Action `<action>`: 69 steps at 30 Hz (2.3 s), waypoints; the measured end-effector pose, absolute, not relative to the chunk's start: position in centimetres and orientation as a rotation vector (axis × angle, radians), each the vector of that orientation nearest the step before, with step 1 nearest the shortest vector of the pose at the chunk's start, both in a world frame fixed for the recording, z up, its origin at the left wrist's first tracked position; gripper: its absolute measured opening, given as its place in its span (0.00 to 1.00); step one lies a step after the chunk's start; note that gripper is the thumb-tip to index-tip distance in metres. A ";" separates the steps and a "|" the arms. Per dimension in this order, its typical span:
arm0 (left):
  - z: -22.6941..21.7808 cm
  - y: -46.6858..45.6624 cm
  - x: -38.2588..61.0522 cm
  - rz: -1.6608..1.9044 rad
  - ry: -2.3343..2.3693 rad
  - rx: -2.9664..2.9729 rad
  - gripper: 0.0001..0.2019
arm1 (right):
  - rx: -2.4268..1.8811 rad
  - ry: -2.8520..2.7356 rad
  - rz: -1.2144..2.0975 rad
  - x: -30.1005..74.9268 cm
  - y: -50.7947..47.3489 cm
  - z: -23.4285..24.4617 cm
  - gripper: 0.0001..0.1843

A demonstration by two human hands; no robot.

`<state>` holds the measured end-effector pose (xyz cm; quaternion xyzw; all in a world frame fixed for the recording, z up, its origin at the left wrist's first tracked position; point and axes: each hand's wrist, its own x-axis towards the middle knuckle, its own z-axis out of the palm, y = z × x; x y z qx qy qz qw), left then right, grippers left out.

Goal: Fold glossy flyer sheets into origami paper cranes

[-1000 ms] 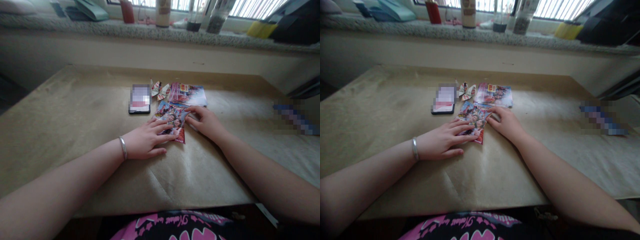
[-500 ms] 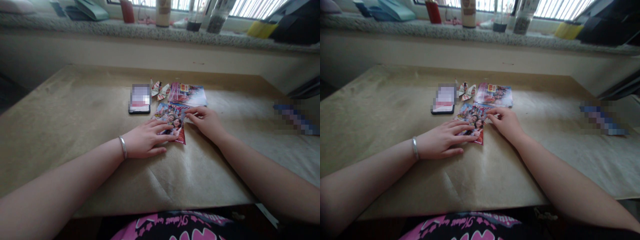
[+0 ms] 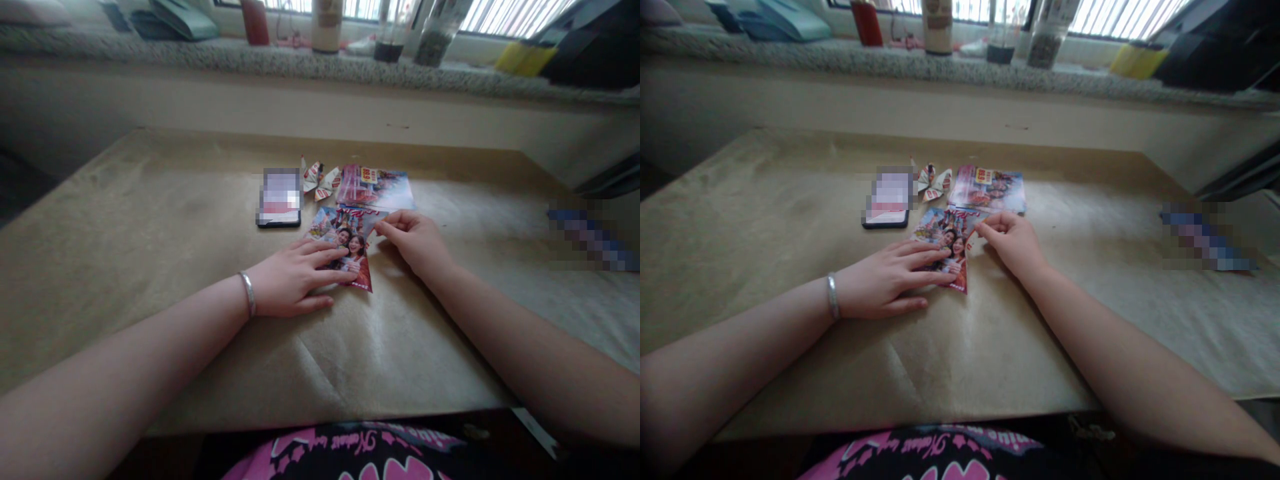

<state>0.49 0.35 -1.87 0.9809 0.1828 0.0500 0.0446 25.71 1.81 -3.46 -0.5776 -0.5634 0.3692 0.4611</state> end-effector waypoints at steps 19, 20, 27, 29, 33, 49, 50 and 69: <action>-1.8 0.6 0.6 0.150 0.529 2.936 0.26 | -1.337 -1.540 0.911 25.1 1.0 -3.4 0.15; -1.8 0.6 0.6 0.148 0.530 2.935 0.26 | -1.328 -1.544 0.922 25.1 1.0 -3.4 0.15; -1.8 0.6 0.7 0.148 0.533 2.935 0.26 | -1.348 -1.693 0.787 24.9 0.6 -3.6 0.12; -1.8 0.6 0.7 0.150 0.531 2.940 0.25 | -1.326 -1.670 0.758 24.9 0.7 -3.5 0.17; -1.8 0.6 0.7 0.140 0.532 2.951 0.25 | -1.318 -1.681 0.742 25.0 0.8 -3.5 0.30; -1.7 0.5 0.9 0.167 0.532 2.947 0.24 | -1.417 -1.776 0.670 24.8 1.0 -3.5 0.24; -1.7 0.5 1.0 0.164 0.531 2.947 0.24 | -1.418 -1.767 0.665 24.8 1.0 -3.5 0.23; -1.5 -0.7 2.3 0.216 0.794 2.914 0.23 | -1.516 -1.760 0.748 24.4 1.0 -2.5 0.23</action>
